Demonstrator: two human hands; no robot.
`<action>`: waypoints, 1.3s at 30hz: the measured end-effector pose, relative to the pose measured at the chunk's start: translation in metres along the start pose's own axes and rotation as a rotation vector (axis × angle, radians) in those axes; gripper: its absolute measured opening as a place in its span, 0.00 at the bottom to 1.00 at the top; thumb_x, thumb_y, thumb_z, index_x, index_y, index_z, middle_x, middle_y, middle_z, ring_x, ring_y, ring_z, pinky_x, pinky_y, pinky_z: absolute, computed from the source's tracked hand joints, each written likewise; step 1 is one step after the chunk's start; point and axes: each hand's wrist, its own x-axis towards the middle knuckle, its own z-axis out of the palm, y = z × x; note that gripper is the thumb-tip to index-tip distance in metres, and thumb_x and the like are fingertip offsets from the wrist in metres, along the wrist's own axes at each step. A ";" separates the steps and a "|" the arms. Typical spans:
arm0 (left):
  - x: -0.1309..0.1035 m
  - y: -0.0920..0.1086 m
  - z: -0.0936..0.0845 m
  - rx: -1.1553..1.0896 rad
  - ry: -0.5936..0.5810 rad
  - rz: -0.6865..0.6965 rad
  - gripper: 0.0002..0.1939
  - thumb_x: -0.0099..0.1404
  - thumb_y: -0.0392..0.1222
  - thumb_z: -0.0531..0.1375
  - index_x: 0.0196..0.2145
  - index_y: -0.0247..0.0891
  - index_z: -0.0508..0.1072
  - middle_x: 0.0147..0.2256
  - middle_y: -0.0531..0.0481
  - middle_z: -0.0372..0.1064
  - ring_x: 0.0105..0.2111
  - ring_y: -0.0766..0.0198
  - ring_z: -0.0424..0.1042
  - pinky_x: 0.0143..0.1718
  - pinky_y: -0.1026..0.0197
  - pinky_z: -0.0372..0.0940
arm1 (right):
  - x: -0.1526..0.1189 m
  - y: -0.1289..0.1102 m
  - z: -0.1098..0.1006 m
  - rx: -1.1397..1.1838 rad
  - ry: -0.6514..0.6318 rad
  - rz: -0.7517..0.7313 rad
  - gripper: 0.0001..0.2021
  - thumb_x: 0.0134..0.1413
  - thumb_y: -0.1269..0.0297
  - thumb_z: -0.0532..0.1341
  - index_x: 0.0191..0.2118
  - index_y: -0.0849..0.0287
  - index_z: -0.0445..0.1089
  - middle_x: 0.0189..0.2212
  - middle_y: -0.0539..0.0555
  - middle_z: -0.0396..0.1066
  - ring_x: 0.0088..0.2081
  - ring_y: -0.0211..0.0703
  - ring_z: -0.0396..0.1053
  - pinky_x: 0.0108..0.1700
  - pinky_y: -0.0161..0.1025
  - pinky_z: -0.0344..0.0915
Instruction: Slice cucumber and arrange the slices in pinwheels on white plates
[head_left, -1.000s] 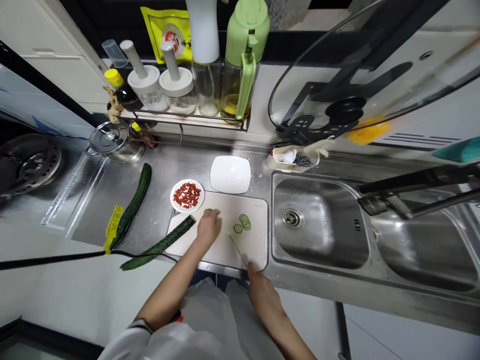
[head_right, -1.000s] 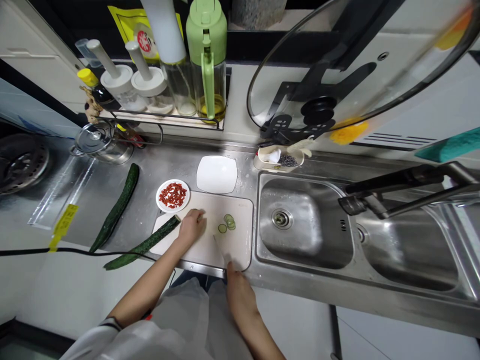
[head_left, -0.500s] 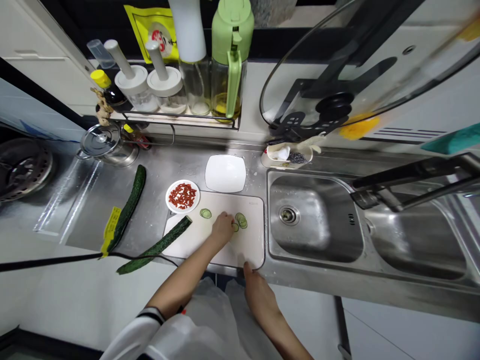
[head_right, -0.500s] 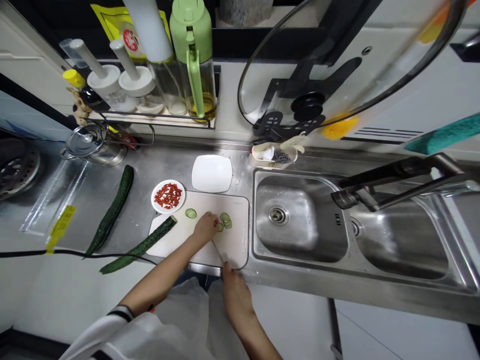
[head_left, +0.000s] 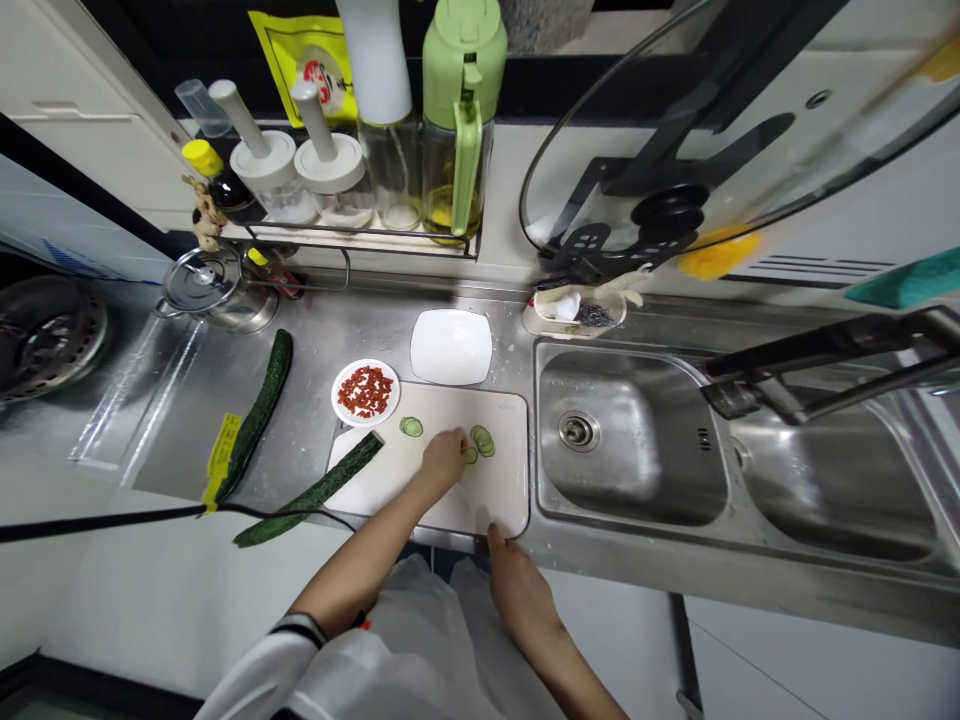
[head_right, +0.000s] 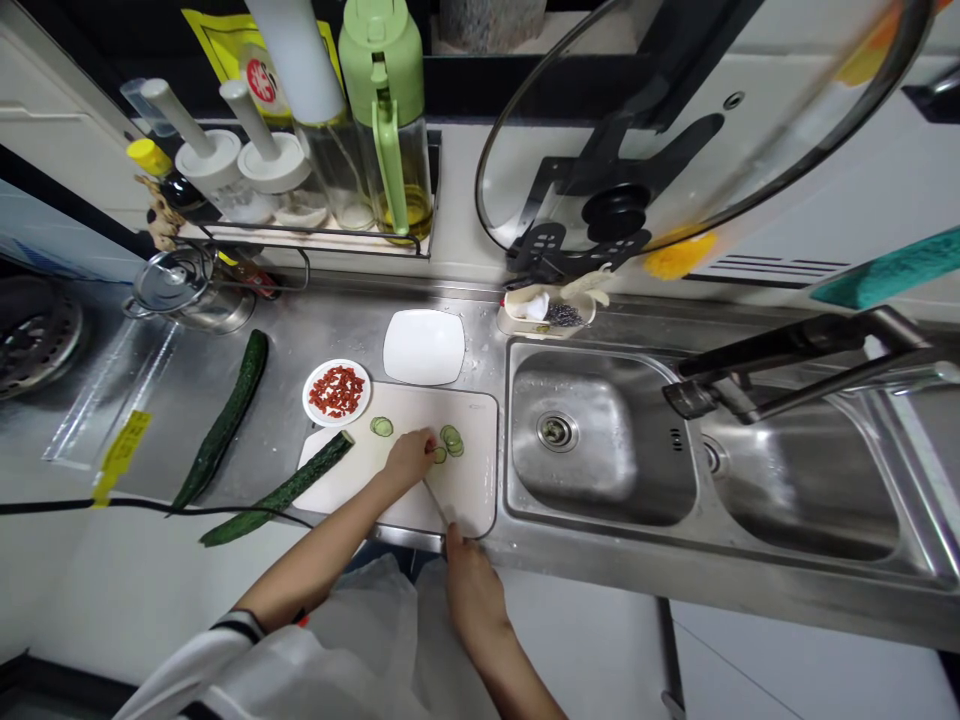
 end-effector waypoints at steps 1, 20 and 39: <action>0.000 -0.002 0.001 -0.019 0.005 0.001 0.07 0.59 0.36 0.57 0.35 0.39 0.73 0.34 0.49 0.73 0.35 0.62 0.70 0.35 0.64 0.60 | 0.001 0.001 0.000 0.006 -0.001 0.000 0.28 0.56 0.82 0.40 0.60 0.63 0.56 0.43 0.64 0.72 0.42 0.45 0.72 0.38 0.35 0.64; -0.014 -0.042 -0.013 -0.155 0.097 -0.187 0.08 0.58 0.37 0.57 0.32 0.43 0.77 0.33 0.51 0.76 0.35 0.64 0.72 0.37 0.65 0.61 | 0.017 -0.005 -0.017 0.014 0.061 -0.032 0.22 0.54 0.82 0.43 0.51 0.61 0.61 0.37 0.59 0.73 0.39 0.45 0.73 0.32 0.34 0.60; -0.009 -0.047 -0.010 -0.204 0.094 -0.232 0.08 0.58 0.37 0.59 0.34 0.43 0.77 0.34 0.51 0.76 0.37 0.64 0.73 0.40 0.65 0.63 | 0.027 -0.015 -0.019 0.034 0.045 -0.027 0.27 0.53 0.82 0.44 0.58 0.63 0.57 0.39 0.61 0.73 0.41 0.46 0.73 0.35 0.36 0.64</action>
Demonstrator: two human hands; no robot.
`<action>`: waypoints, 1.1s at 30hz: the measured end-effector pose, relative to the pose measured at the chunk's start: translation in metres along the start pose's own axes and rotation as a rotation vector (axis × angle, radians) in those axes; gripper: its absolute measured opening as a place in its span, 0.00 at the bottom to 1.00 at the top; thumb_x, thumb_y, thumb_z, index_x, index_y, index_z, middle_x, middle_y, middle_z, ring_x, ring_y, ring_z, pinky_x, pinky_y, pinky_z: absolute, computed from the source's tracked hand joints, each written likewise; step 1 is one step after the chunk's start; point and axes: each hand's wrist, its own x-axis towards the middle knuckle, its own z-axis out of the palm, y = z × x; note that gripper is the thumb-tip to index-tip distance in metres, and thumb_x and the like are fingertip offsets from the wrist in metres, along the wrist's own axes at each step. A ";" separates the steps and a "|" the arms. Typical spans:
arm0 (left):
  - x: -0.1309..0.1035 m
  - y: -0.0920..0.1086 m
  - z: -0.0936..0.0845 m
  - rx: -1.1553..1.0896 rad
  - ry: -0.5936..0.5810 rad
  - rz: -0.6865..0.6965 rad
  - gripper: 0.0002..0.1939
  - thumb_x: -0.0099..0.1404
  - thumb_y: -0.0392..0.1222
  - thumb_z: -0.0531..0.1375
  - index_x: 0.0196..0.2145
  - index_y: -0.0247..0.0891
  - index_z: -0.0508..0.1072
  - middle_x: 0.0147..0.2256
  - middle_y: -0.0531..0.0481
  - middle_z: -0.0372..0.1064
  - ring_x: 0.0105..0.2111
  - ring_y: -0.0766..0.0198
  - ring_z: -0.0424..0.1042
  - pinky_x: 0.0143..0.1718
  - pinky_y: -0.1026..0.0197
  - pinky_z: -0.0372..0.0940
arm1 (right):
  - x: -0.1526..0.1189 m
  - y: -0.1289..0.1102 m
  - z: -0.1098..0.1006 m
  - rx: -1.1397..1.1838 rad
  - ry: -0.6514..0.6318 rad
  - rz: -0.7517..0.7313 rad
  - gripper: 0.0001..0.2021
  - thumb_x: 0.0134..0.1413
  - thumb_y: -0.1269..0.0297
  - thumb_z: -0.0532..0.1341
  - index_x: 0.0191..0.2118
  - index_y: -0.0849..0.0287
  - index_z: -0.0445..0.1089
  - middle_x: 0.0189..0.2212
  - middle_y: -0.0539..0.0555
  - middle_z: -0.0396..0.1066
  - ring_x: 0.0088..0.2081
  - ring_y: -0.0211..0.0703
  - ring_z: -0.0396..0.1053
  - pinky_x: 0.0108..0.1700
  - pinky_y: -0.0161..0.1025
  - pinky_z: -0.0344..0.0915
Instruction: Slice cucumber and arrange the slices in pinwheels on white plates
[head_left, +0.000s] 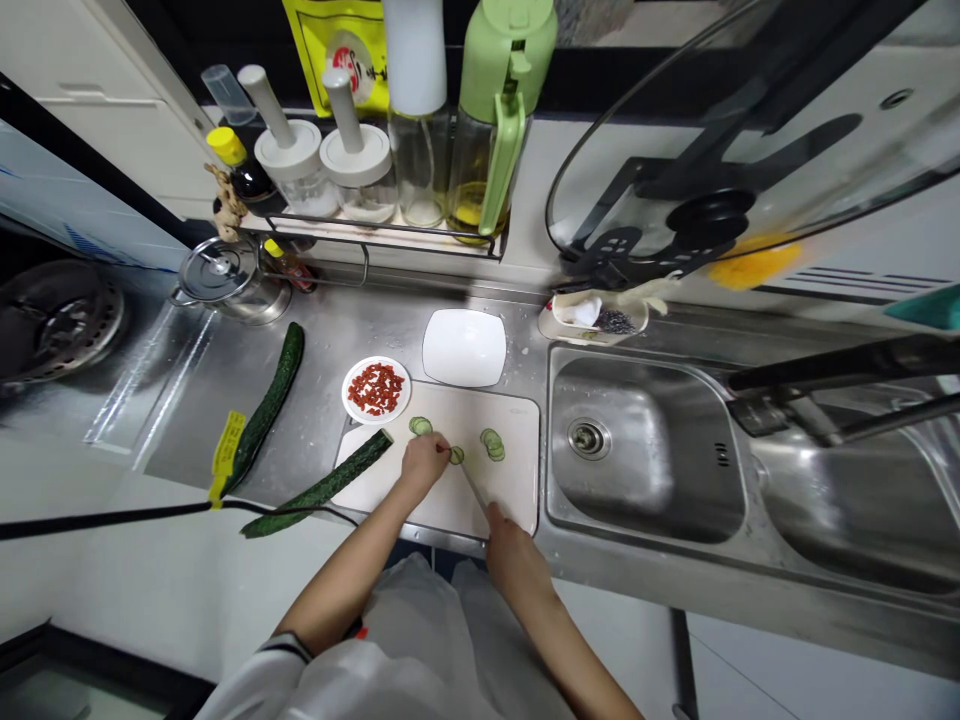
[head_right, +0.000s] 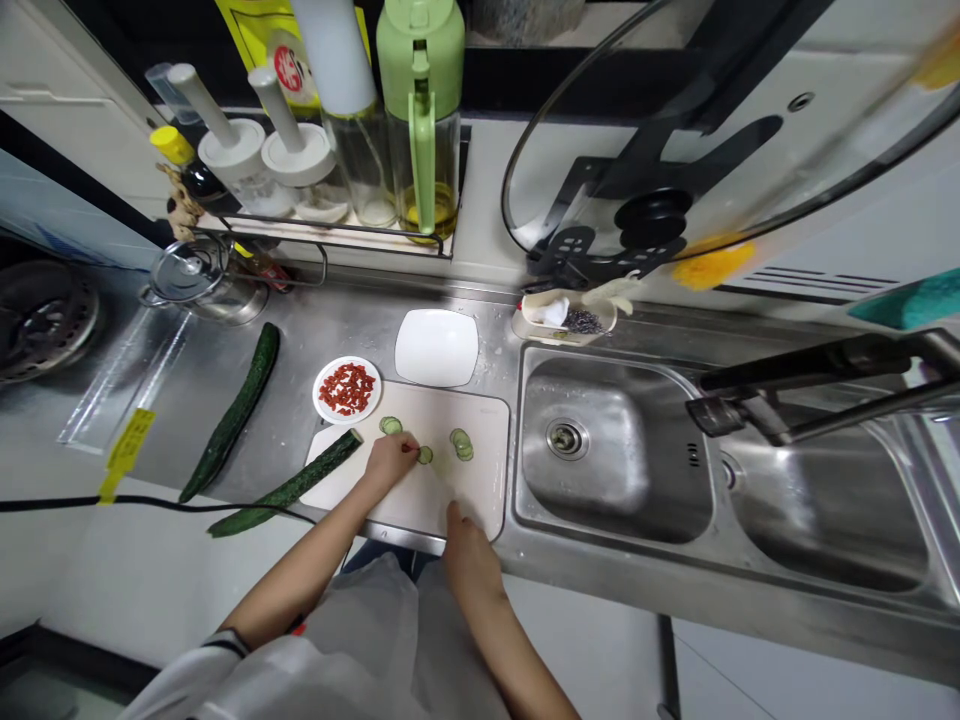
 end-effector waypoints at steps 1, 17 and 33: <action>0.000 0.000 0.000 0.000 -0.002 -0.001 0.08 0.58 0.38 0.59 0.34 0.43 0.77 0.34 0.51 0.76 0.37 0.64 0.73 0.40 0.65 0.63 | 0.000 -0.001 0.000 0.002 -0.004 0.001 0.28 0.52 0.83 0.43 0.59 0.64 0.56 0.39 0.62 0.73 0.41 0.47 0.73 0.36 0.36 0.64; -0.009 0.006 -0.008 0.039 -0.017 0.062 0.07 0.59 0.37 0.57 0.32 0.42 0.76 0.33 0.52 0.75 0.35 0.64 0.72 0.36 0.66 0.61 | -0.014 0.017 0.015 0.029 -0.050 0.027 0.29 0.53 0.82 0.46 0.62 0.63 0.53 0.40 0.60 0.74 0.41 0.43 0.73 0.36 0.32 0.63; -0.002 -0.016 -0.039 0.046 0.305 0.048 0.11 0.62 0.36 0.54 0.42 0.39 0.72 0.36 0.48 0.73 0.36 0.63 0.71 0.40 0.65 0.60 | -0.015 0.020 0.018 0.051 -0.041 0.028 0.31 0.50 0.83 0.45 0.62 0.63 0.53 0.42 0.61 0.73 0.43 0.45 0.72 0.38 0.35 0.62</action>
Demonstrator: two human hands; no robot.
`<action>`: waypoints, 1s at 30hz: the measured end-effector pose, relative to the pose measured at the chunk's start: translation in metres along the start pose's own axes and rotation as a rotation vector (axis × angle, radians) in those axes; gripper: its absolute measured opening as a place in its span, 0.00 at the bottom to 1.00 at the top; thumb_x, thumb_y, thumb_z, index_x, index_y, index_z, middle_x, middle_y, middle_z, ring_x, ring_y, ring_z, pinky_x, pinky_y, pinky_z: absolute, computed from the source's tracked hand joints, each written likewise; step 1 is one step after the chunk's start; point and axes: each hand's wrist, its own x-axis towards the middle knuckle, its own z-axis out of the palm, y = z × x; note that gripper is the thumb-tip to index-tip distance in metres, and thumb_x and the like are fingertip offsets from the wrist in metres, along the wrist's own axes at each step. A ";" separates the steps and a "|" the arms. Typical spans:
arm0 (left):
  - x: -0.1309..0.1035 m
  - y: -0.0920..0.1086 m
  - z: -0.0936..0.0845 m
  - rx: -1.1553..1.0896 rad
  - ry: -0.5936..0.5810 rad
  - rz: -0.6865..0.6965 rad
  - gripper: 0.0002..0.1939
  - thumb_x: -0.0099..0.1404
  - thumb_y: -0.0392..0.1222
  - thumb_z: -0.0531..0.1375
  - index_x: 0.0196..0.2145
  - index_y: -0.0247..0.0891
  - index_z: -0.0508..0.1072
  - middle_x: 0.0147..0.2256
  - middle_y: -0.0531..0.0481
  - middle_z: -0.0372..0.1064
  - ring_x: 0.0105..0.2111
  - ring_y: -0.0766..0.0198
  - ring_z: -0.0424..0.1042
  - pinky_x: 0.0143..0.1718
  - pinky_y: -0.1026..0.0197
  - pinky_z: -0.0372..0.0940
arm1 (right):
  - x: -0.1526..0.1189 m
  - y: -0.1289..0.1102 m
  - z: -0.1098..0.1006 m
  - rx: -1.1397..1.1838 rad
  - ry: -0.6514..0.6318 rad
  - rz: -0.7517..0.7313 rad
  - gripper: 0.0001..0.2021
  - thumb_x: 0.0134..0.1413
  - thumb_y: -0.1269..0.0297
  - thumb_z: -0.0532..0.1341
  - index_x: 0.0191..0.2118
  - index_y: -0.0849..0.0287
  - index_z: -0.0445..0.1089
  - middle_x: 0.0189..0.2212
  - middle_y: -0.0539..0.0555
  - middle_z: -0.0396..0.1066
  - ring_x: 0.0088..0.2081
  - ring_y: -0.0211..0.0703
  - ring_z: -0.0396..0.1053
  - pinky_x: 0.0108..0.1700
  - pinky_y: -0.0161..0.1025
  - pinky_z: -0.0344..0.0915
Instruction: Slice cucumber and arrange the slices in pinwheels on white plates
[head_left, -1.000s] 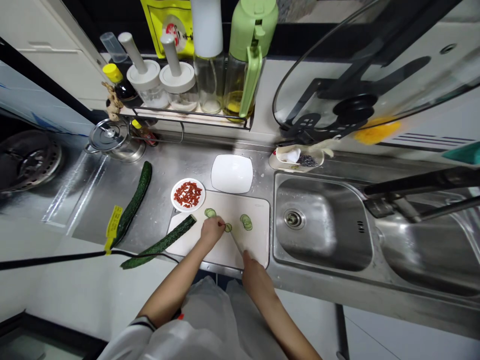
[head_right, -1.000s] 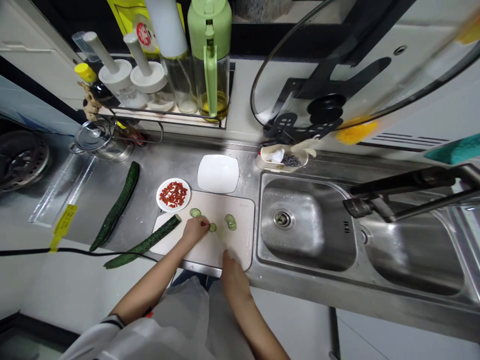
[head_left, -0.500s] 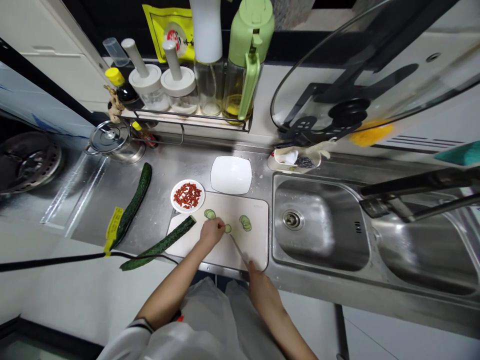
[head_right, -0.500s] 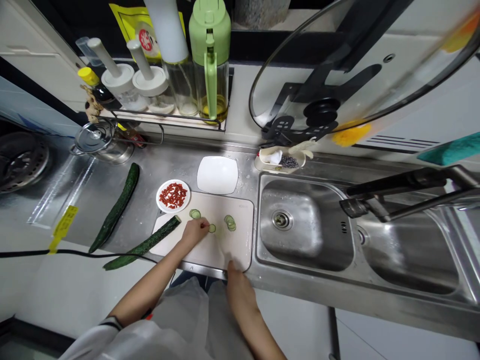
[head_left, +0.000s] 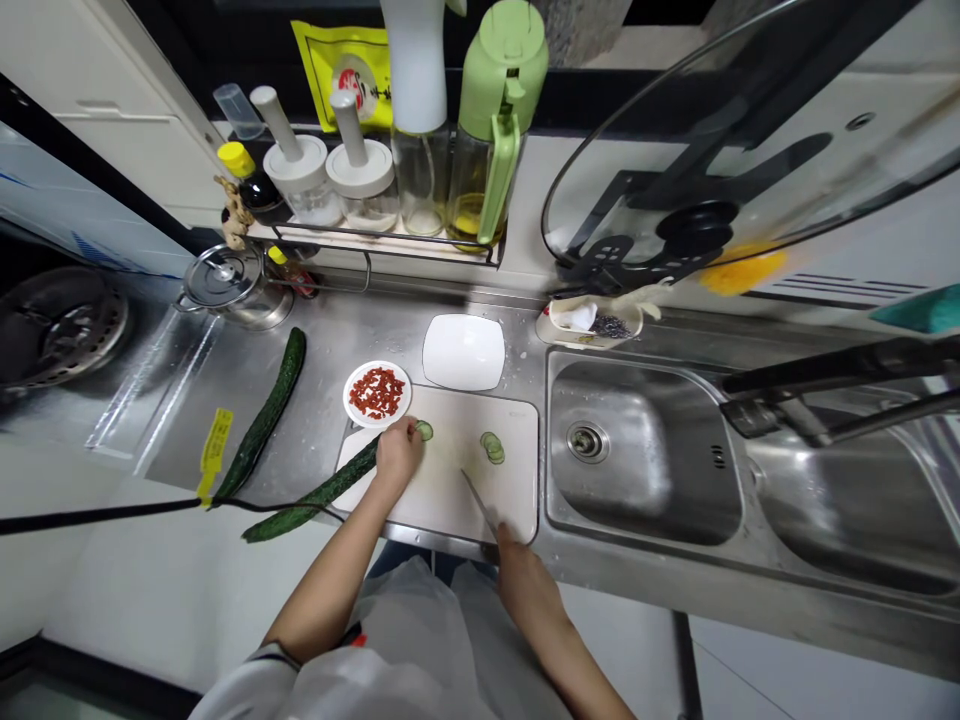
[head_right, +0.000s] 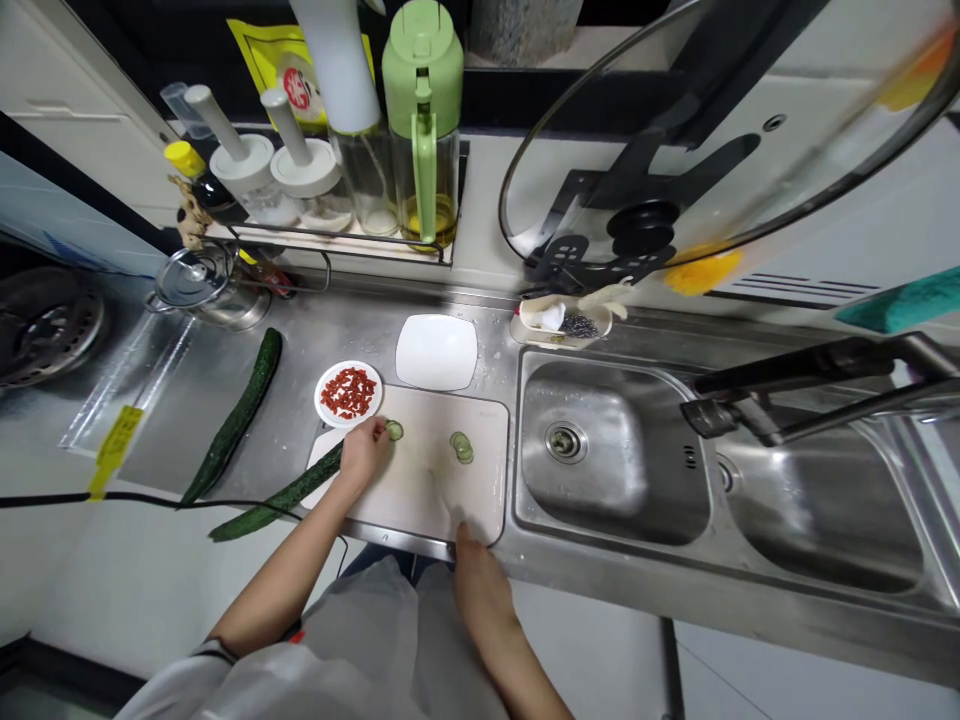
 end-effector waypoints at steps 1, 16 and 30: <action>0.000 0.000 0.001 -0.001 0.026 0.011 0.13 0.61 0.36 0.54 0.44 0.39 0.71 0.38 0.47 0.73 0.38 0.62 0.70 0.42 0.64 0.60 | 0.000 -0.001 -0.001 -0.001 -0.004 0.004 0.31 0.50 0.82 0.45 0.62 0.63 0.53 0.42 0.60 0.73 0.42 0.45 0.72 0.38 0.34 0.62; 0.004 0.074 0.060 0.015 -0.327 0.327 0.09 0.60 0.37 0.57 0.40 0.39 0.72 0.42 0.45 0.68 0.41 0.61 0.67 0.44 0.62 0.61 | -0.002 -0.006 -0.001 -0.019 -0.007 0.022 0.31 0.52 0.84 0.42 0.62 0.65 0.53 0.42 0.62 0.74 0.43 0.44 0.72 0.40 0.34 0.65; 0.003 0.088 0.072 0.040 -0.331 0.270 0.05 0.59 0.33 0.56 0.33 0.37 0.71 0.38 0.45 0.68 0.38 0.62 0.67 0.39 0.62 0.60 | -0.002 -0.007 -0.001 -0.051 -0.020 0.024 0.30 0.54 0.84 0.40 0.62 0.66 0.53 0.42 0.64 0.73 0.43 0.47 0.72 0.40 0.36 0.67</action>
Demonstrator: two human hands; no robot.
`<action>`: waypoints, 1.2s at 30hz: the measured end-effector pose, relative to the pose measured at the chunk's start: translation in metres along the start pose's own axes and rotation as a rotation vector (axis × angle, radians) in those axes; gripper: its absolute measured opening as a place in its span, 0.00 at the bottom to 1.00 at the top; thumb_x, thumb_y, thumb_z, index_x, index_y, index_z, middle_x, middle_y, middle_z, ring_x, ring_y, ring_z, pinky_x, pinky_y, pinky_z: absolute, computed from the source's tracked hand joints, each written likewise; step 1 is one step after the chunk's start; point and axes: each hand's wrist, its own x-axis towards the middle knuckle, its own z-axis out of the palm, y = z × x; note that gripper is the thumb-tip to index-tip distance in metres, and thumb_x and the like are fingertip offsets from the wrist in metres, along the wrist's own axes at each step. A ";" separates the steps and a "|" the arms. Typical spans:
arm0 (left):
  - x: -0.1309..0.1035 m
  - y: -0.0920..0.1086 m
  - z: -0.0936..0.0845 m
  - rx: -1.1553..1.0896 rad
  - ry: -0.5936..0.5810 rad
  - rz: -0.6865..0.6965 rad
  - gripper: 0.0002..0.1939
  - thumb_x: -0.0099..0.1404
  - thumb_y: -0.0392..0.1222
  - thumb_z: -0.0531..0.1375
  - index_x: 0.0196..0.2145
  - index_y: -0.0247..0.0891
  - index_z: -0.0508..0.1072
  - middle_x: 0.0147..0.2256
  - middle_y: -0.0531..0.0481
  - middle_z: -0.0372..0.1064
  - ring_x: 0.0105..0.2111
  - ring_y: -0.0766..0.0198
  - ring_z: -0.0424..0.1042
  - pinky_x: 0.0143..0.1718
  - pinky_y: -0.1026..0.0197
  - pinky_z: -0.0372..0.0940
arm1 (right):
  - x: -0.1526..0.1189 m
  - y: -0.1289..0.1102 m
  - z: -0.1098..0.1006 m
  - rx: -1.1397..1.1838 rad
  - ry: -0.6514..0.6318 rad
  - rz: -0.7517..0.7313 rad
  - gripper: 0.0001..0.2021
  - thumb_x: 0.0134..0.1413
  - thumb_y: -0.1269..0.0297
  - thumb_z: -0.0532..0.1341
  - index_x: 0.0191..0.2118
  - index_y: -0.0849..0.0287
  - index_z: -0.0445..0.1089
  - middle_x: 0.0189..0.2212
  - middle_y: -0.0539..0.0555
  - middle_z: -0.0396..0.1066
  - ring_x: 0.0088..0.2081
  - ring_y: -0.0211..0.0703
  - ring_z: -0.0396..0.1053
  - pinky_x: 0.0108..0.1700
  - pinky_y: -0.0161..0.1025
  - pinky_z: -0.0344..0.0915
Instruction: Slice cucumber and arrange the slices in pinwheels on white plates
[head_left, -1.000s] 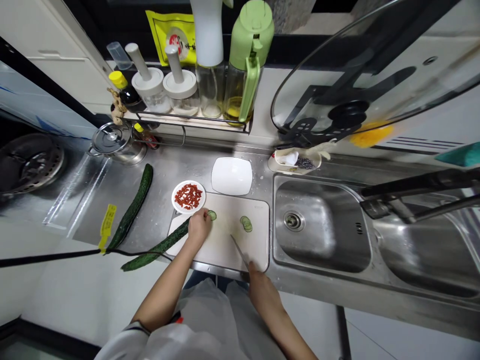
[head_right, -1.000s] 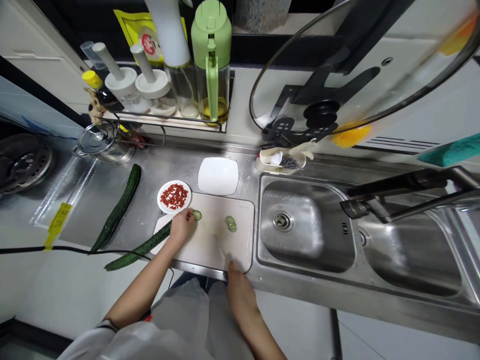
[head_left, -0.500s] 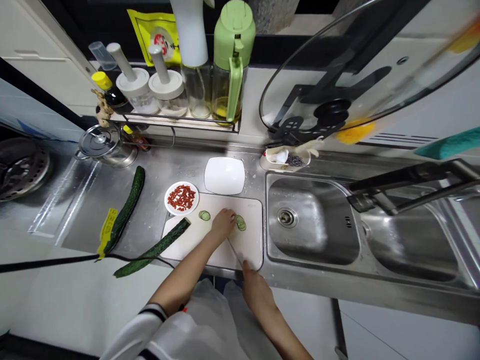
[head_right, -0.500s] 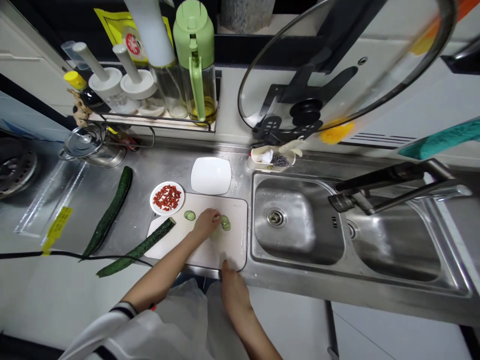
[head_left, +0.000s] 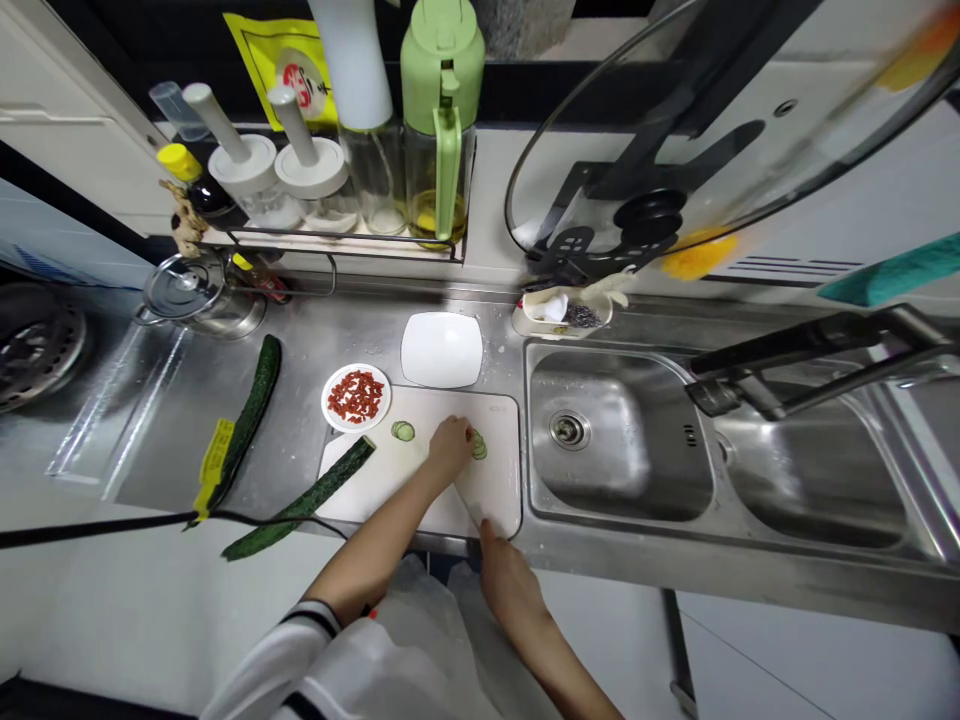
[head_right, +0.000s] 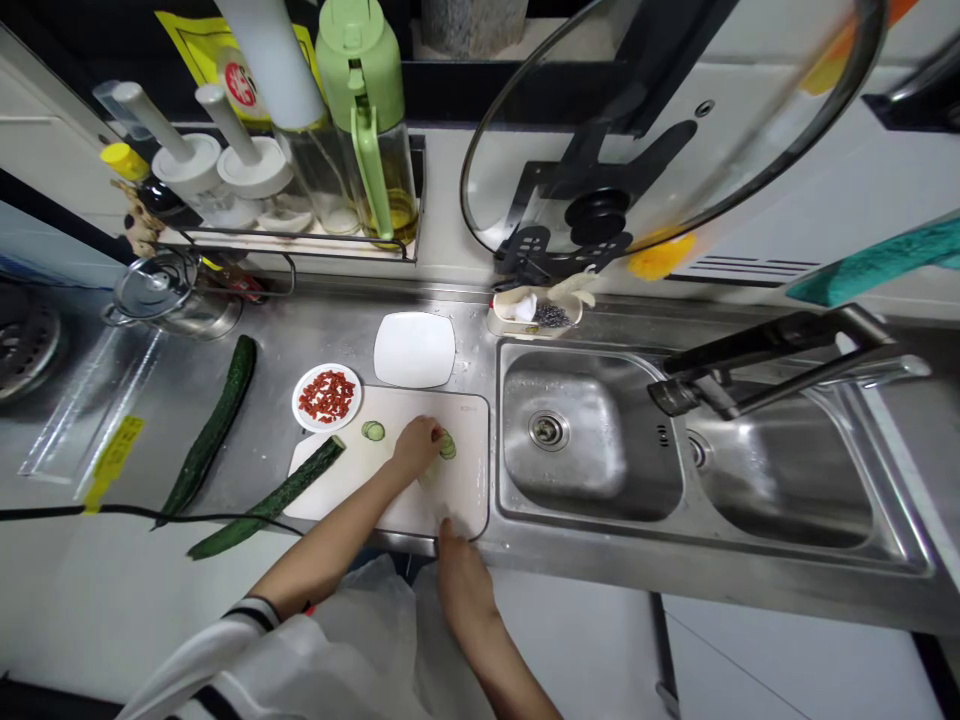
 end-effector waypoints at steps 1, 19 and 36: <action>-0.001 0.001 0.000 -0.004 0.006 0.003 0.05 0.59 0.32 0.56 0.33 0.37 0.71 0.37 0.45 0.69 0.37 0.62 0.67 0.38 0.62 0.60 | 0.000 0.000 0.000 -0.002 0.004 -0.003 0.30 0.54 0.84 0.40 0.62 0.66 0.53 0.42 0.63 0.73 0.43 0.47 0.72 0.40 0.37 0.67; -0.031 -0.053 -0.010 -0.194 0.115 -0.091 0.08 0.59 0.36 0.56 0.32 0.39 0.76 0.29 0.51 0.74 0.30 0.66 0.70 0.33 0.66 0.59 | -0.003 0.014 0.004 0.039 0.035 -0.025 0.26 0.54 0.82 0.43 0.57 0.61 0.58 0.39 0.60 0.73 0.40 0.45 0.72 0.34 0.33 0.62; -0.047 -0.062 -0.017 -0.142 0.089 -0.207 0.06 0.59 0.41 0.58 0.31 0.41 0.76 0.31 0.51 0.75 0.33 0.65 0.72 0.34 0.66 0.59 | 0.014 -0.014 -0.015 0.009 0.099 -0.040 0.21 0.53 0.81 0.46 0.51 0.62 0.60 0.37 0.60 0.74 0.41 0.46 0.73 0.33 0.34 0.62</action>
